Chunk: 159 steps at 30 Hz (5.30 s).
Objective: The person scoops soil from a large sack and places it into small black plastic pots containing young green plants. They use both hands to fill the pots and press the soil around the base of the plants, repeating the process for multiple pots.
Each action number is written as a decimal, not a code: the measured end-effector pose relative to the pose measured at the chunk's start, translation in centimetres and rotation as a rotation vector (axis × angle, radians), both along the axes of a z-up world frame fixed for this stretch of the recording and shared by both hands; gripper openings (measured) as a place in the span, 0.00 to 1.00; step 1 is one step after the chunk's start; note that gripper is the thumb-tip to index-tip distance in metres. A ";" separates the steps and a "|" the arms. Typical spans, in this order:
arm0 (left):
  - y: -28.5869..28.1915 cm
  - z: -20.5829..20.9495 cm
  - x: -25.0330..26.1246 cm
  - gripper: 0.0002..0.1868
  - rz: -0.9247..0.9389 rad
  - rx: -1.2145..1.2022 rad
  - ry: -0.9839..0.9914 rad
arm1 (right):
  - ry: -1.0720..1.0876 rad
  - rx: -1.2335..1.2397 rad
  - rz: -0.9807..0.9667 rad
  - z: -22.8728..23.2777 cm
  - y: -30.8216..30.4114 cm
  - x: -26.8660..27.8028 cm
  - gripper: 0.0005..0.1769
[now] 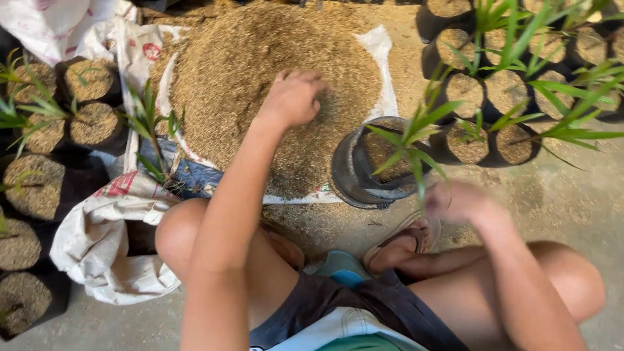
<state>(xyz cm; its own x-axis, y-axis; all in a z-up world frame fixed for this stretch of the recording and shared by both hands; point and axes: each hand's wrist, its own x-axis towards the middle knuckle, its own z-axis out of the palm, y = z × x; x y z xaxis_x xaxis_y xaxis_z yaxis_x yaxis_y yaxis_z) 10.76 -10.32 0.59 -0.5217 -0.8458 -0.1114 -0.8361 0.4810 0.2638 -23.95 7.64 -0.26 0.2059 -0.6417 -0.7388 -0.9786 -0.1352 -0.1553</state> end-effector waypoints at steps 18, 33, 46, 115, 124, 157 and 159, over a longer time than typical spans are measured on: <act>4.7 -28.1 5.6 0.24 0.933 0.072 0.456 | -0.887 0.107 -1.886 -21.4 -14.3 27.9 0.33; 2.7 -29.2 3.5 0.20 1.094 0.087 0.976 | -1.197 0.108 -2.066 -23.6 -16.1 32.3 0.31; -0.9 -12.3 4.6 0.15 1.483 0.166 2.037 | -1.593 0.257 -1.913 -13.2 -17.2 30.5 0.28; 6.7 0.1 -13.0 0.27 1.000 1.051 1.459 | -0.618 -0.206 -0.697 2.3 -8.1 6.2 0.03; 7.2 1.5 -14.6 0.61 0.958 1.062 1.227 | -0.635 -0.731 0.214 -8.9 -8.9 1.0 0.17; 8.9 -7.7 -16.7 0.18 0.742 0.783 1.483 | -0.699 -0.473 -0.643 -3.5 -8.9 4.6 0.18; 8.6 -8.0 -16.4 0.18 0.647 0.753 1.393 | -0.712 -0.445 -0.655 -2.3 -8.7 4.8 0.18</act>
